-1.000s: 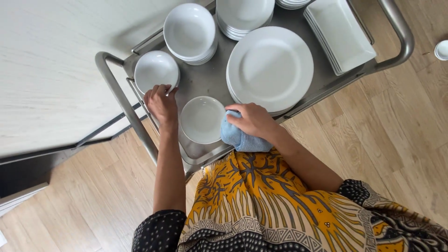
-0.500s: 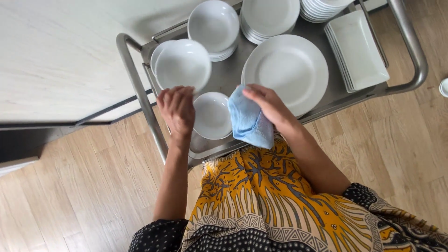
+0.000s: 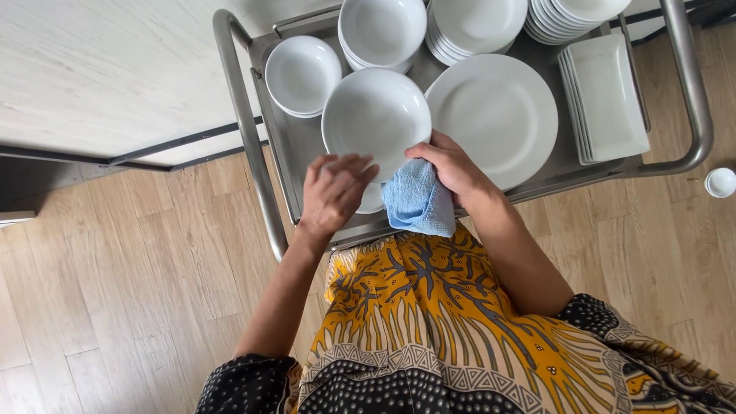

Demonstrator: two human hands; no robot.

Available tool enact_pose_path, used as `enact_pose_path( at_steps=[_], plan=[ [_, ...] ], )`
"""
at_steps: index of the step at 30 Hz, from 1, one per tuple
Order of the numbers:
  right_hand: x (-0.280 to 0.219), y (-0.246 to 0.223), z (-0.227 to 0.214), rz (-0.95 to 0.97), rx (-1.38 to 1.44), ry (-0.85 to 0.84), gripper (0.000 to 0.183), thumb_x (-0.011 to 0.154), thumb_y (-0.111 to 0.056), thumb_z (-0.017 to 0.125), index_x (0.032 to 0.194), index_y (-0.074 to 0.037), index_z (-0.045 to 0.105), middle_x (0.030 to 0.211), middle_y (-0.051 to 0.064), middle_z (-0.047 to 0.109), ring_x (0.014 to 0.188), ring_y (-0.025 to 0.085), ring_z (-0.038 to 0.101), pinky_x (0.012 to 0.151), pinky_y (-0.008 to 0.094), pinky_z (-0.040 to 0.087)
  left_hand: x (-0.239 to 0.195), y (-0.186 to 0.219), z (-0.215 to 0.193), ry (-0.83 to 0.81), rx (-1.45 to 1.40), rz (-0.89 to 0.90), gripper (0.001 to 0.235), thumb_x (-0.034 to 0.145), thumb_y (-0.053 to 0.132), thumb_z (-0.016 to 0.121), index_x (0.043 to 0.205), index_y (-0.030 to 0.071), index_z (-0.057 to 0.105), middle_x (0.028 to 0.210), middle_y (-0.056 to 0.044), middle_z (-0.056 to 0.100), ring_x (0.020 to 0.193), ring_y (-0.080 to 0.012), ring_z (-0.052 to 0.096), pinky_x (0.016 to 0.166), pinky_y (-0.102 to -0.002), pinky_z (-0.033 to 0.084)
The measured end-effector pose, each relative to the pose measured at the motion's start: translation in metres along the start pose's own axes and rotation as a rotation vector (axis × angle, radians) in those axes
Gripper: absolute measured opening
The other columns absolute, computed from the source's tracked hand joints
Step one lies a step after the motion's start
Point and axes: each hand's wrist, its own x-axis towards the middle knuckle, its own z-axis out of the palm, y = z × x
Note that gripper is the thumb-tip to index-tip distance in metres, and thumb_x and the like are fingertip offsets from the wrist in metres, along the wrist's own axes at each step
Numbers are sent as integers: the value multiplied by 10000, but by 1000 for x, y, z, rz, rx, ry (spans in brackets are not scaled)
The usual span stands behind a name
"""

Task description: Wiping and drying ceramic bowls with a blue cloth on a metal service cart.

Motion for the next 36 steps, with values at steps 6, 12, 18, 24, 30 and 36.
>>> enact_pose_path(
  at_steps=[6,12,18,24,30,36],
  plan=[
    [-8,10,9,124,148,147,394,775,-246,783,1104,-62,667,897,118,619,866,195,584,837,361,489,28,14,-9,267,-847,-949,746,999,667,544,1540,201,333,1577,-54,319,1404,-261,375,1180,-486,291],
    [-9,15,32,20,-25,-33,362,874,-294,749,1102,-32,650,880,96,630,790,187,582,727,362,513,43,17,6,682,-1929,-1815,808,903,651,566,1488,104,463,1484,-152,496,1308,-378,533,1104,-563,442],
    [-45,-41,1,-221,-497,45,362,937,-280,671,1224,-60,669,903,156,638,843,249,569,742,375,516,34,-14,-1,430,-2095,-1673,771,897,666,544,1428,107,527,1396,-159,569,1267,-374,571,1075,-555,473],
    [-3,-45,35,-1059,-305,415,322,1044,-363,628,1183,-119,470,1117,45,495,1021,200,523,920,315,431,34,-58,10,125,-2246,-1536,745,891,680,521,1367,111,592,1308,-164,642,1225,-370,608,1046,-546,504],
    [33,16,78,-1073,-1245,196,498,845,-226,729,1309,-79,626,1387,247,493,1311,496,478,1037,558,395,2,-64,40,177,-2089,-1620,858,892,748,481,1372,48,602,1408,-206,588,1271,-408,591,1149,-567,426],
    [43,18,81,-903,-1279,246,669,844,-124,770,1469,-152,531,1505,250,415,1252,441,576,987,531,469,10,-67,35,132,-1993,-1605,933,854,803,474,1363,33,612,1411,-253,569,1286,-444,570,1169,-570,392]
  ],
)
